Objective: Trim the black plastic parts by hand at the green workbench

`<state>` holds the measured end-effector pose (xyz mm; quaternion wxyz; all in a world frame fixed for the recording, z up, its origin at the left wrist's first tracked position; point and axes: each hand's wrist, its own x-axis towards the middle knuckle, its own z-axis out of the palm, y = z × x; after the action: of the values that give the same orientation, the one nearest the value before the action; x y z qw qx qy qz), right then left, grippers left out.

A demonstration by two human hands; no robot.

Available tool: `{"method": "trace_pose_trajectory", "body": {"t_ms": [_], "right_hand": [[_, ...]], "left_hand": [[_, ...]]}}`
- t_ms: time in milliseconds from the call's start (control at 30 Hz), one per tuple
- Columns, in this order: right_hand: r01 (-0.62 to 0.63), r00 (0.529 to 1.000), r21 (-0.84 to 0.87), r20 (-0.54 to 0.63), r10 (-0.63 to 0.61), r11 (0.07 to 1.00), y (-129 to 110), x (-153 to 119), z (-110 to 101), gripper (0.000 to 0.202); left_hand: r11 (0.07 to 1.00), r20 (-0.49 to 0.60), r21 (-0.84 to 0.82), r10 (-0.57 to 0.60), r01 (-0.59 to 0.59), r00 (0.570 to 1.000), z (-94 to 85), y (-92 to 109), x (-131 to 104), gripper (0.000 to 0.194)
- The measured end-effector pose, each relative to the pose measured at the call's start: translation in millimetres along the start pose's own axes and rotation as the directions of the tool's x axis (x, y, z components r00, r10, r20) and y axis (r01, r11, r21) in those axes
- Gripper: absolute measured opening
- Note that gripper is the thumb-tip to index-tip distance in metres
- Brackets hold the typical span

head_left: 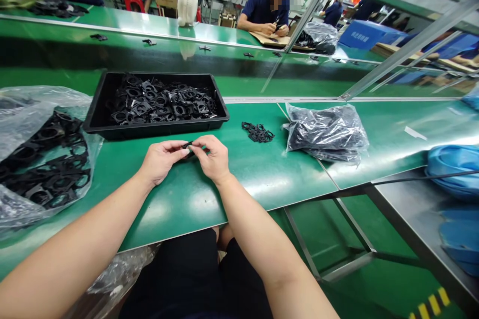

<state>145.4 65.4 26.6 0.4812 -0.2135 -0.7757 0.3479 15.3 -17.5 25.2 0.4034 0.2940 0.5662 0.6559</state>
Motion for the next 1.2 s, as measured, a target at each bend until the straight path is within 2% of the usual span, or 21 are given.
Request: {"method": "trace_pose_trajectory", "body": {"t_ms": [333, 567, 767, 867, 1000, 1067, 1200], "right_hand": [[-0.071, 0.997, 0.123, 0.031, 0.068, 0.990, 3.1, 1.2, 0.4, 0.010], [-0.061, 0.998, 0.021, 0.036, 0.060, 0.998, 1.8, -0.4, 0.6, 0.012], [-0.286, 0.958, 0.147, 0.073, 0.278, 0.947, 4.7, -2.7, 3.2, 0.015], [-0.401, 0.916, 0.274, 0.110, 0.386, 0.874, 6.3, -1.3, 5.4, 0.018], [-0.519, 0.852, 0.411, 0.177, 0.493, 0.749, 7.6, 1.7, 7.3, 0.024], [-0.519, 0.848, 0.449, 0.159, 0.506, 0.728, 7.9, 2.2, 7.9, 0.027], [-0.477, 0.877, 0.395, 0.147, 0.458, 0.785, 8.0, 0.3, 9.0, 0.026]], "left_hand": [[0.997, 0.008, 0.079, 0.020, -0.020, 1.000, 0.2, 2.7, -0.8, 0.039], [0.981, 0.028, 0.184, 0.051, -0.055, 0.998, -2.2, 0.7, 0.9, 0.040], [0.921, 0.112, 0.355, 0.127, -0.159, 0.986, -6.6, -0.6, 3.0, 0.030], [0.935, 0.116, 0.324, 0.110, -0.142, 0.987, -5.5, -1.3, 2.9, 0.031], [0.991, 0.085, 0.114, 0.061, -0.071, 0.994, -0.1, 1.4, 0.6, 0.050], [0.999, 0.088, 0.039, 0.020, -0.023, 0.996, 1.9, 3.3, -0.3, 0.055], [0.999, 0.062, 0.042, -0.023, 0.020, 0.998, 1.8, 2.7, 0.1, 0.048]]}}
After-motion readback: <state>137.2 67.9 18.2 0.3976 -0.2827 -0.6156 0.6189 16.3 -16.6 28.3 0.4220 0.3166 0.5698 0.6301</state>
